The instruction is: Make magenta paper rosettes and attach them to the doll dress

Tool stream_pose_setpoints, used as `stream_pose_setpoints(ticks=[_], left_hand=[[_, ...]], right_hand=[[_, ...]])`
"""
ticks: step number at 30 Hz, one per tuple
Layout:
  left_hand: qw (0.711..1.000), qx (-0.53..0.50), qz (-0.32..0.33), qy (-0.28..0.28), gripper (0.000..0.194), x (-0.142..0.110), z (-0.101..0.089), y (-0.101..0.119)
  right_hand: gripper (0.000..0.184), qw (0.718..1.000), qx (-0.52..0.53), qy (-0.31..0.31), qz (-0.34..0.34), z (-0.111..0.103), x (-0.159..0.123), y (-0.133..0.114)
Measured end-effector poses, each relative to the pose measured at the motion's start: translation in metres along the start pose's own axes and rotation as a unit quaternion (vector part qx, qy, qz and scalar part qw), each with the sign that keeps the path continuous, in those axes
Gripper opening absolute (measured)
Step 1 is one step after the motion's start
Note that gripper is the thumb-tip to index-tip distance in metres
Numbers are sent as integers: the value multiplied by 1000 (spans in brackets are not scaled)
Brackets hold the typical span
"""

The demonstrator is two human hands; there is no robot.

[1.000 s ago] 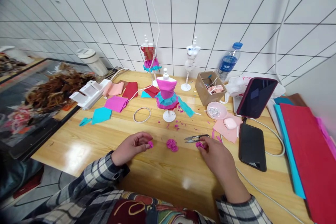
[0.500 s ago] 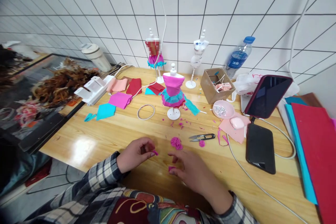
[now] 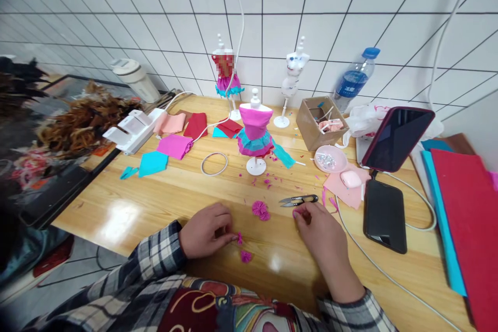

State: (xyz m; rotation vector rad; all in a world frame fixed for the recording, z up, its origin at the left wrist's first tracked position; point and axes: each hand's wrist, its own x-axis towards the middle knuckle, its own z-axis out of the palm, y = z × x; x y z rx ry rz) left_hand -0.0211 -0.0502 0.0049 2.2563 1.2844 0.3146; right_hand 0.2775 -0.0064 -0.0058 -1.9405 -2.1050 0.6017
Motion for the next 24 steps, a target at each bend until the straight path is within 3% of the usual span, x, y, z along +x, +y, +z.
stream_pose_setpoints(ticks=[3,6,7,12,16,20,24], left_hand=[[1000,13,9,20,24,0,-1,-6],[999,-12,30,33,18,-1,-1,-11],[999,-17,38,34,17,-2,0,-12],[997,-17,72,36,20,-3,2,-13],[997,-11,50,63,22,-4,4,-12],[991,-37,5,130,22,-5,5,-12],[987,-51,-2,151,21,-5,6,-12]], right_hand=[[20,992,92,-38,-73,3,-6,-16],[19,958,156,-173,-167,9,-14,-37],[21,951,156,-188,-189,11,-14,-42],[24,975,-1,-33,-221,23,-8,-47],[23,960,-90,-5,-265,25,-5,-49],[22,948,-15,-18,-319,26,-12,-52],[20,934,90,-33,-344,29,-19,-56]])
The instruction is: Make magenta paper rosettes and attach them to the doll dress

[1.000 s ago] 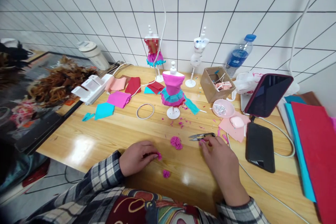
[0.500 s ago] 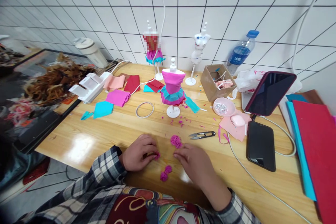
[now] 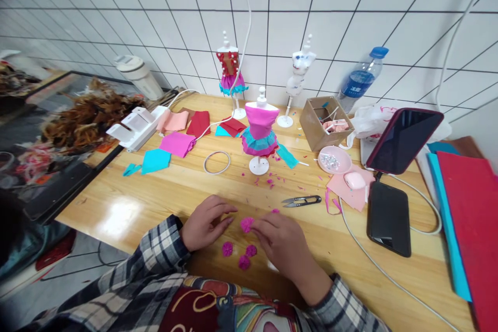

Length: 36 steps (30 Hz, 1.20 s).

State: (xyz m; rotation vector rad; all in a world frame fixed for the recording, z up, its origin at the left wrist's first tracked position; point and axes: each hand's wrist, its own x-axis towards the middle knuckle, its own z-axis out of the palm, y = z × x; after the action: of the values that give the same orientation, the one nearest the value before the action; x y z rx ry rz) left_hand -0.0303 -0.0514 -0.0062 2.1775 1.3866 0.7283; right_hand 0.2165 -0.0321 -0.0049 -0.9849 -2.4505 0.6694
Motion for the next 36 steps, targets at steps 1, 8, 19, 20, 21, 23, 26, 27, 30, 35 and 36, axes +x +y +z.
stream_pose_setpoints(ticks=[1,8,19,20,21,23,26,27,30,35,36], left_hand=[[1000,-1,-2,5,21,0,0,0],[999,37,-17,3,23,7,-13,-12],[982,85,62,-158,29,67,-18,-18],[981,85,71,-161,28,71,-18,-19],[980,86,80,-161,27,74,-17,-21],[978,88,96,-162,28,76,-13,-25],[977,86,119,-157,21,78,-1,-28],[977,88,120,-150,20,78,4,-28],[984,97,114,-101,22,78,14,-30],[990,87,107,41,22,73,7,-47],[989,89,97,66,22,72,4,-51]], right_hand=[[20,1000,16,8,-1,1,0,-2],[29,998,-42,30,25,-13,-7,16],[26,939,-258,23,226,-48,-26,62],[28,932,-272,30,237,-52,-32,62],[29,928,-280,36,245,-56,-38,64],[30,923,-287,51,250,-60,-46,68],[34,930,-284,82,219,-53,-44,65],[37,938,-275,83,193,-48,-39,62],[36,972,-213,19,96,-27,-21,47],[19,989,-108,-8,103,-9,-2,25],[19,993,-80,-13,88,-7,-1,21]])
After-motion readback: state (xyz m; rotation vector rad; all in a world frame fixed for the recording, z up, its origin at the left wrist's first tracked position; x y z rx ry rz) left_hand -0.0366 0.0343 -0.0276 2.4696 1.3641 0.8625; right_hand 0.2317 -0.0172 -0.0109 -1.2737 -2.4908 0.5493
